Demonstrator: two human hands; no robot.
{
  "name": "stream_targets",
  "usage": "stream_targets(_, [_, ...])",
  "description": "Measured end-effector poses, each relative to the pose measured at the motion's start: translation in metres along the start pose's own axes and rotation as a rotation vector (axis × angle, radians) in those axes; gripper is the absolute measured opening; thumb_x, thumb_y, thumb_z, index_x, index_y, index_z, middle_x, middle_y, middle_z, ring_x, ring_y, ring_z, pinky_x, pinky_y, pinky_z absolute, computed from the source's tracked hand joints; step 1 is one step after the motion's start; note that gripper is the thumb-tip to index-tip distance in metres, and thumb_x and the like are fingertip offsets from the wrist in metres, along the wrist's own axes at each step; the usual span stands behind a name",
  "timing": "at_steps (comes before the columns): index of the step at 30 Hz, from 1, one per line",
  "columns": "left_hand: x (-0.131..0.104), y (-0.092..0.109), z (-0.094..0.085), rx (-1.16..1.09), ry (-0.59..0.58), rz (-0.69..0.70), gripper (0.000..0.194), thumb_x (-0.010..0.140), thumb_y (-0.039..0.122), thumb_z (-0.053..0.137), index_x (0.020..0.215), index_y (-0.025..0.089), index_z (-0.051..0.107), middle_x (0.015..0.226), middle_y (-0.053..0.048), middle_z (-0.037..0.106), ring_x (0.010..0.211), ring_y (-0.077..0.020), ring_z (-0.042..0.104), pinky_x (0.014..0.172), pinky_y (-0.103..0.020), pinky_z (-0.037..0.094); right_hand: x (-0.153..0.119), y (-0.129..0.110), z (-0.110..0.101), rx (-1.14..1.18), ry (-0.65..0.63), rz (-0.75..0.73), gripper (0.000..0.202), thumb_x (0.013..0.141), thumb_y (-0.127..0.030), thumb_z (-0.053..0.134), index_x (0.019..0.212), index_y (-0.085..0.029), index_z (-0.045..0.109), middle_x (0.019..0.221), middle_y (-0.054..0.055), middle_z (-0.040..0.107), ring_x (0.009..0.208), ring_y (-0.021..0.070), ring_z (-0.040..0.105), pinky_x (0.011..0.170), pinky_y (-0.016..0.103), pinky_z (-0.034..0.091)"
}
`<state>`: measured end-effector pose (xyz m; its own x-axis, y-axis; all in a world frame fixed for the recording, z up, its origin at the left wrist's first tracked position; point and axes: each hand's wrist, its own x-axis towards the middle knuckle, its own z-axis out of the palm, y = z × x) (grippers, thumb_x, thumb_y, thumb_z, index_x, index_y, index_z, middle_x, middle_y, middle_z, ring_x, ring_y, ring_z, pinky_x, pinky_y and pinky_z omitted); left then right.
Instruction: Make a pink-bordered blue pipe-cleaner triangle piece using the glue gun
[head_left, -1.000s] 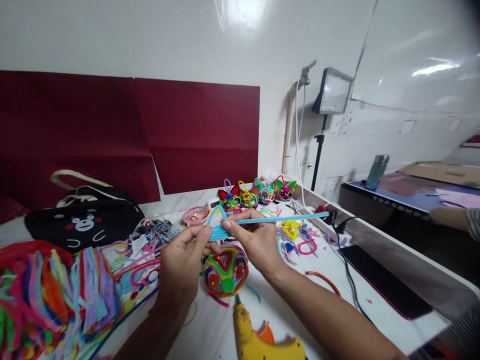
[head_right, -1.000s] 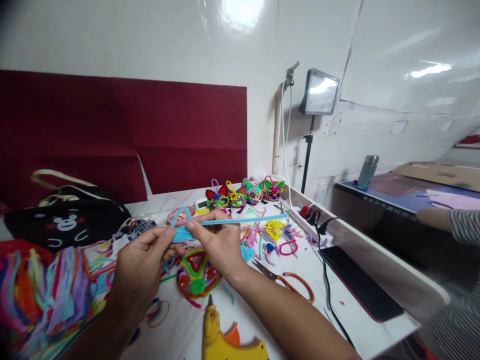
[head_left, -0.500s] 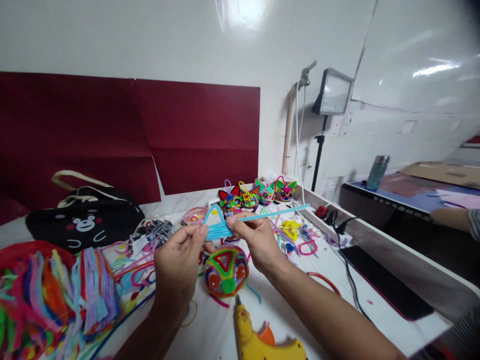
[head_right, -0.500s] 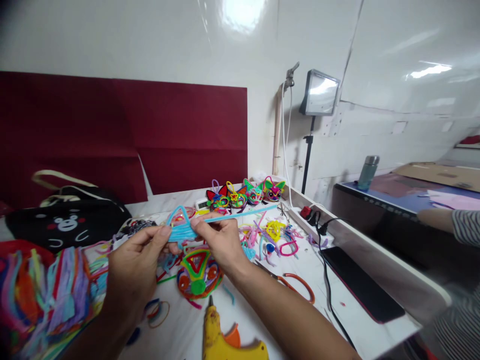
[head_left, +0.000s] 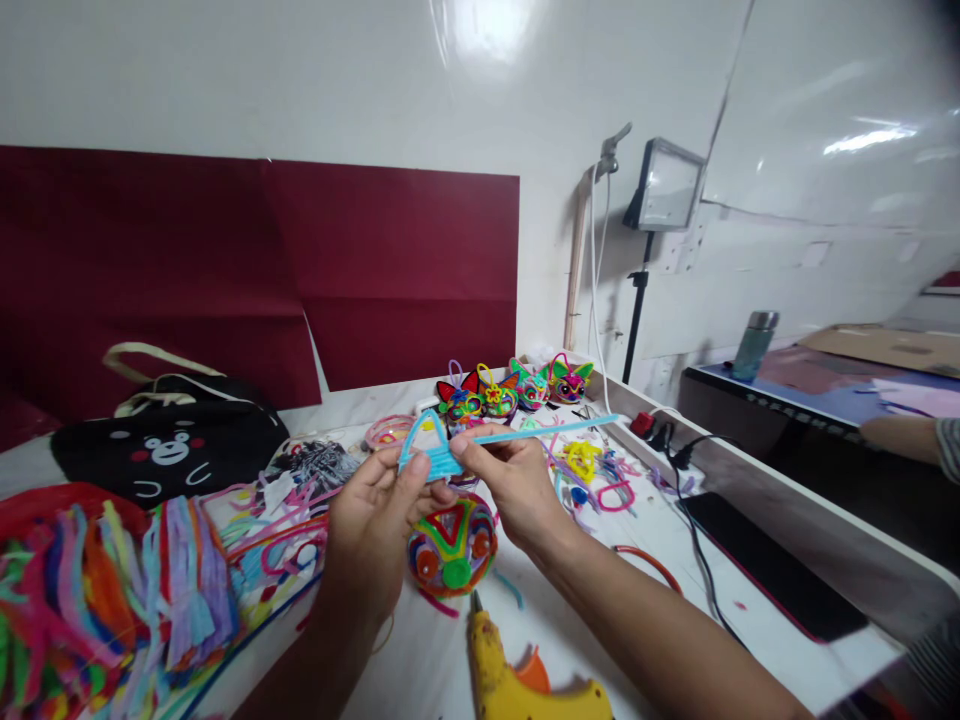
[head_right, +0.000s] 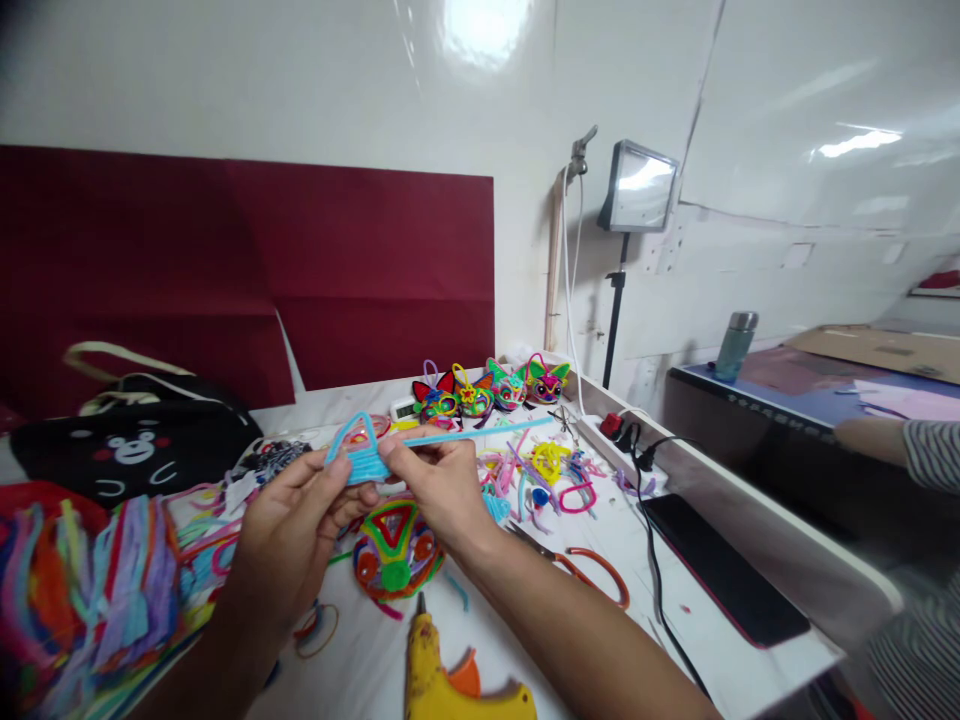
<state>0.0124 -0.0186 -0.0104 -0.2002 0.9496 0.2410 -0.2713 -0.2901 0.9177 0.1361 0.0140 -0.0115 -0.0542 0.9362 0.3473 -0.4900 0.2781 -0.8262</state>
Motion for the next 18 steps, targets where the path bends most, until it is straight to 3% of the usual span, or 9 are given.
stream_targets(8, [-0.0021,-0.0031,0.0026,-0.072,-0.038,-0.092,0.038,0.066,0.030,0.081,0.098,0.014,0.068,0.078,-0.002,0.070,0.062,-0.0105,0.063,0.063,-0.022,0.056,-0.0015,0.0051,-0.0010,-0.088,0.005,-0.040,0.011,0.071,-0.028,0.076,0.072,-0.018,0.072,0.065,-0.002,0.067,0.061,0.0102,0.059,0.062,0.022,0.048])
stream_targets(18, [-0.0009,-0.0069,-0.0001,-0.084,-0.031,-0.083,0.035,0.070,0.032,0.080,0.098,0.014,0.070,0.086,-0.004,0.072,0.068,-0.0130,0.066,0.065,-0.024,0.056,-0.0027,0.0056,0.0009,-0.087,-0.022,-0.056,0.008,0.069,-0.026,0.076,0.071,-0.019,0.072,0.070,-0.002,0.069,0.068,0.0122,0.061,0.070,0.025,0.049])
